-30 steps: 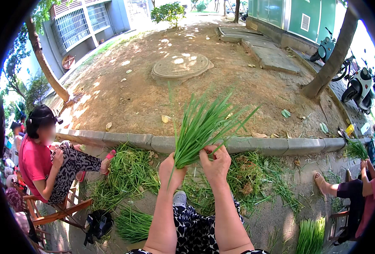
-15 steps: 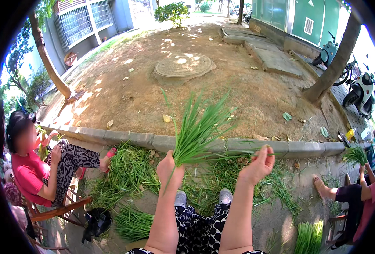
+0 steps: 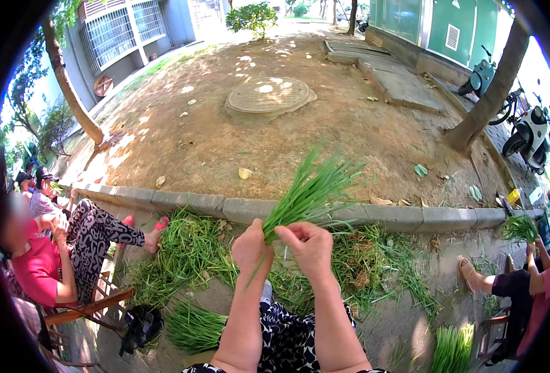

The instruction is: The person sorts through a bundle of green leafy vegetables by hand, picking out individual stalks and placing them in separate piles on the ground.

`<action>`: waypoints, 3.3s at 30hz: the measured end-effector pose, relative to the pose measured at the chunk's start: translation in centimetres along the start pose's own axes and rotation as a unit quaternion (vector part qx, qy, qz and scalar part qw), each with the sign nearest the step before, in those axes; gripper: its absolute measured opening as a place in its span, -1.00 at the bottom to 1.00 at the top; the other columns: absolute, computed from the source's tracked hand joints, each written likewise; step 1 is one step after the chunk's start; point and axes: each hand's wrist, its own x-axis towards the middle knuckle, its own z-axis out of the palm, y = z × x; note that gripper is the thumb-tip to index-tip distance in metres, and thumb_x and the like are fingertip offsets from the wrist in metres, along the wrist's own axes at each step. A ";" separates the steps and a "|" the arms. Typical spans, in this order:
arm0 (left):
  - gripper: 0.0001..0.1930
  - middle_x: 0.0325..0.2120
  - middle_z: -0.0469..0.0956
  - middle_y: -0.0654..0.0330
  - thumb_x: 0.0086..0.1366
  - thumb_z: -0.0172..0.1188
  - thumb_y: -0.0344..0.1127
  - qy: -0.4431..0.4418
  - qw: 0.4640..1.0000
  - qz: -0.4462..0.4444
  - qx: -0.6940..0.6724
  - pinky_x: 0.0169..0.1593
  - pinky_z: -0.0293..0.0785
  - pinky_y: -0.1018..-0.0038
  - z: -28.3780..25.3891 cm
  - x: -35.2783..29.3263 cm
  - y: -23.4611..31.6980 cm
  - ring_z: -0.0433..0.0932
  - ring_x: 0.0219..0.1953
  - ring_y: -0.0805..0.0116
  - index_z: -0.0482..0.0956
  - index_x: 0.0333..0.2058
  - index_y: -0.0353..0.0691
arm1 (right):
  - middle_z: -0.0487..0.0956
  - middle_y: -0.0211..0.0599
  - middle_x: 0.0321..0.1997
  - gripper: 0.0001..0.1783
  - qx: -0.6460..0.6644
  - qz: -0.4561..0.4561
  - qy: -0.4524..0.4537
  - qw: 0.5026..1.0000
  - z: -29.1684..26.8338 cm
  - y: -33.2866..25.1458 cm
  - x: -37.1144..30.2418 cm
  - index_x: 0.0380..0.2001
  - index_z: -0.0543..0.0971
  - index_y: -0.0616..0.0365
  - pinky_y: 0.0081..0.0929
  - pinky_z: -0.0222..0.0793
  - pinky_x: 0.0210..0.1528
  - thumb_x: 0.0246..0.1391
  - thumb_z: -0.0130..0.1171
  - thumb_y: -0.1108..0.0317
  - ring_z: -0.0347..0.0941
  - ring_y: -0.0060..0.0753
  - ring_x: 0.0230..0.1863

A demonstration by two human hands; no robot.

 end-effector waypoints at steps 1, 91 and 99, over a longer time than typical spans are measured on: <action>-0.82 -0.54 0.50 0.10 -0.02 0.18 -0.46 -0.006 1.000 0.004 0.004 -0.42 0.43 0.21 0.0 -0.1 0.1 0.54 -0.46 0.02 0.35 -0.44 -0.19 | 0.53 -0.50 -0.62 -0.85 -0.001 0.010 -0.007 1.000 0.5 0.3 -0.1 -0.53 0.61 0.27 -0.75 0.22 -0.55 -0.03 0.28 0.38 0.35 -0.77 -0.59; -0.82 -0.48 0.56 0.00 0.01 0.19 -0.38 -0.117 0.991 -0.069 -0.023 -0.28 0.44 0.14 -0.8 -0.3 0.1 0.54 -0.35 -0.06 0.47 -0.35 -0.18 | 0.49 -0.48 -0.60 -0.95 0.155 0.025 0.096 0.983 0.2 2.2 1.2 -0.51 0.53 0.26 -0.72 0.21 -0.54 -0.01 0.10 0.53 0.31 -0.73 -0.60; -0.67 -0.39 0.59 -0.04 -0.07 0.26 -0.42 -0.113 0.967 -0.099 -0.208 -0.19 0.44 0.28 -0.5 0.2 -2.2 0.57 -0.29 0.06 0.55 -0.24 -0.27 | 0.54 -0.46 -0.42 -0.90 0.192 -0.084 0.311 0.927 -4.2 1.6 2.6 -0.31 0.54 0.24 -0.73 0.30 -0.34 0.08 0.15 0.48 0.38 -0.69 -0.42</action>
